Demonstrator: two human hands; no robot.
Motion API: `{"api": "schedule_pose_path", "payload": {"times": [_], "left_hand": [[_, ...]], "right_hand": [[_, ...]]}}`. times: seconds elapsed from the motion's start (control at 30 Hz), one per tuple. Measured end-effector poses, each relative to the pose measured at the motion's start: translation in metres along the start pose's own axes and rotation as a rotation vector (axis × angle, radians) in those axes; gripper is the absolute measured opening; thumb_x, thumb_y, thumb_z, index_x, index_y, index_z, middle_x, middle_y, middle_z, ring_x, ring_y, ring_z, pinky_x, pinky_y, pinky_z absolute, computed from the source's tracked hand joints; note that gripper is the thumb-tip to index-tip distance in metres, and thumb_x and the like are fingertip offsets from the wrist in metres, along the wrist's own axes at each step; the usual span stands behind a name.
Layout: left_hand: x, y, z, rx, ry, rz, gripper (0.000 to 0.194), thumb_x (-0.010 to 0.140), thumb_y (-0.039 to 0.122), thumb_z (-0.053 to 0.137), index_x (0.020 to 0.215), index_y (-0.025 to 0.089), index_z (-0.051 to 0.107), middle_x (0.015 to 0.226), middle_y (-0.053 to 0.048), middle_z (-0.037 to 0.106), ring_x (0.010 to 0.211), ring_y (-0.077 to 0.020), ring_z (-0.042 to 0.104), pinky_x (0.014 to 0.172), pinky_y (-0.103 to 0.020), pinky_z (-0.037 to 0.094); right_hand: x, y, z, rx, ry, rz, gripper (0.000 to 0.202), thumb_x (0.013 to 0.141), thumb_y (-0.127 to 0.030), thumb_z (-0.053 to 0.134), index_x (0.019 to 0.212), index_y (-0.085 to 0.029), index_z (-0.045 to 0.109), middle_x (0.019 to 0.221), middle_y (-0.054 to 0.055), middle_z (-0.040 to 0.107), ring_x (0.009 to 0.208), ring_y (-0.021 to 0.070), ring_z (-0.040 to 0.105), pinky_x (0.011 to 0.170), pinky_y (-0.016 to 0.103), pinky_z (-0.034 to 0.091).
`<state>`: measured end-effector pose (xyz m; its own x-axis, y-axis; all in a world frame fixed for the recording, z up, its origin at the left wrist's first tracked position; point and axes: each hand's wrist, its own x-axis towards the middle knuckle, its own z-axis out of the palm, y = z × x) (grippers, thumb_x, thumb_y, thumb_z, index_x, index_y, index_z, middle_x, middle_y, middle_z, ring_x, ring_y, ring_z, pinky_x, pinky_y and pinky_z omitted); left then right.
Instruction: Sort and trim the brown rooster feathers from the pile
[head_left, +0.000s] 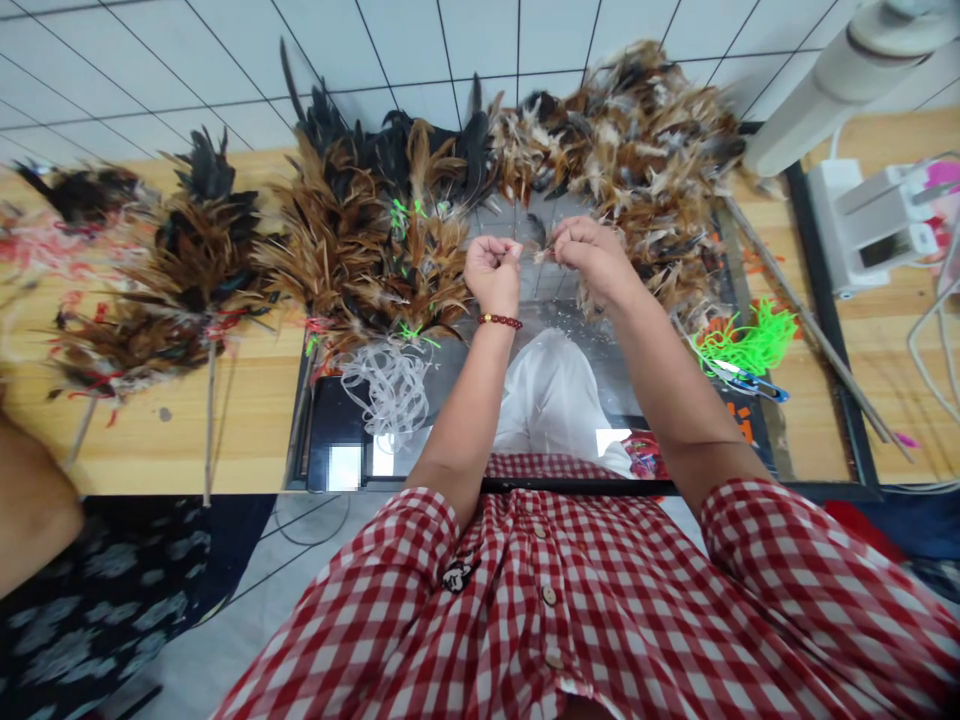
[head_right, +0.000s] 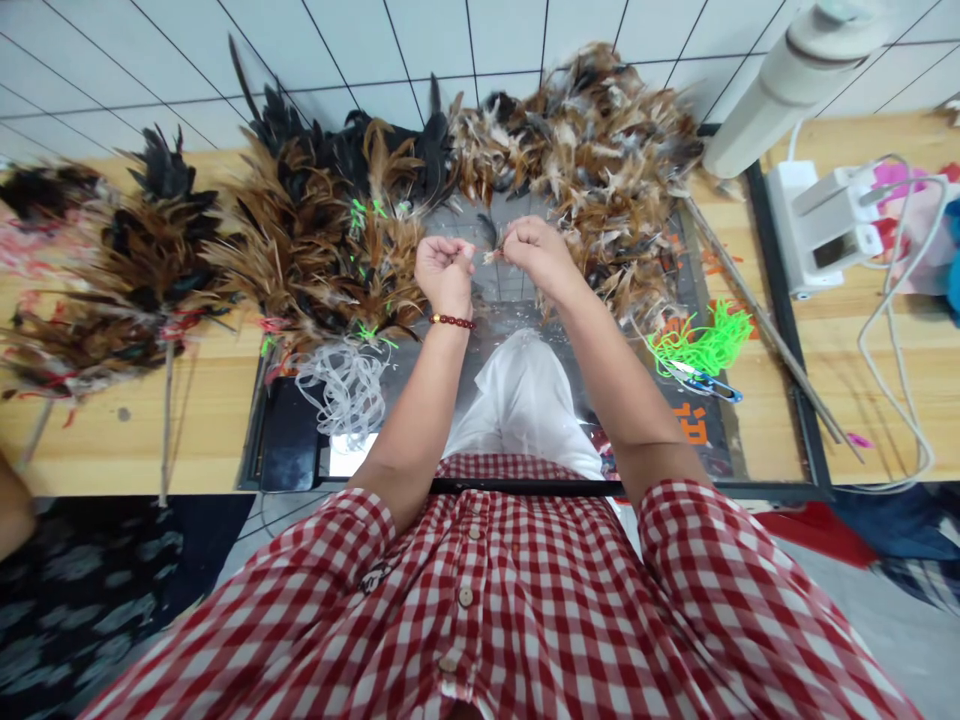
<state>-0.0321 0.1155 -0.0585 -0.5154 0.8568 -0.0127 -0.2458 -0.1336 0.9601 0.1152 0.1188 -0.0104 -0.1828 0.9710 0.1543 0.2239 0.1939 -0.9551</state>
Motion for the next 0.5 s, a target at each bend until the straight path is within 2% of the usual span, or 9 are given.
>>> {"api": "schedule_pose_path", "payload": {"times": [0.13,0.3,0.4,0.5], "left_hand": [[-0.001,0.002,0.001,-0.004,0.012,-0.017,0.039,0.074,-0.003,0.068,0.075,0.023,0.04,0.07,0.01,0.061,0.06,-0.0041,0.057,0.065,-0.018,0.046],[-0.003,0.009,0.004,-0.03,0.056,-0.033,0.046,0.07,-0.013,0.062,0.071,0.023,0.033,0.062,0.013,0.057,0.06,-0.0041,0.058,0.071,-0.018,0.049],[-0.006,0.015,0.005,-0.065,0.06,-0.058,0.045,0.073,-0.014,0.063,0.072,0.023,0.037,0.061,0.012,0.059,0.059,-0.004,0.06,0.069,-0.017,0.049],[-0.011,0.021,0.005,-0.033,0.001,-0.121,0.03,0.087,0.005,0.07,0.078,0.023,0.048,0.062,0.01,0.062,0.049,-0.0043,0.055,0.056,-0.018,0.044]], "right_hand": [[-0.004,-0.005,0.0,0.004,-0.119,0.031,0.021,0.074,-0.009,0.065,0.057,-0.019,0.059,0.083,0.003,0.06,0.094,0.0195,0.062,0.097,0.041,0.053],[-0.005,-0.003,-0.002,-0.029,-0.216,-0.017,0.012,0.069,-0.018,0.072,0.059,-0.02,0.065,0.084,0.003,0.059,0.095,0.0198,0.061,0.098,0.04,0.053],[-0.003,0.002,-0.006,-0.075,-0.143,-0.025,0.015,0.074,-0.022,0.074,0.061,-0.02,0.065,0.083,0.003,0.058,0.097,0.0206,0.061,0.102,0.043,0.052],[0.0,0.007,-0.01,-0.16,0.041,-0.065,0.019,0.081,-0.027,0.074,0.065,-0.02,0.065,0.081,0.003,0.056,0.097,0.0212,0.06,0.104,0.046,0.051]]}}
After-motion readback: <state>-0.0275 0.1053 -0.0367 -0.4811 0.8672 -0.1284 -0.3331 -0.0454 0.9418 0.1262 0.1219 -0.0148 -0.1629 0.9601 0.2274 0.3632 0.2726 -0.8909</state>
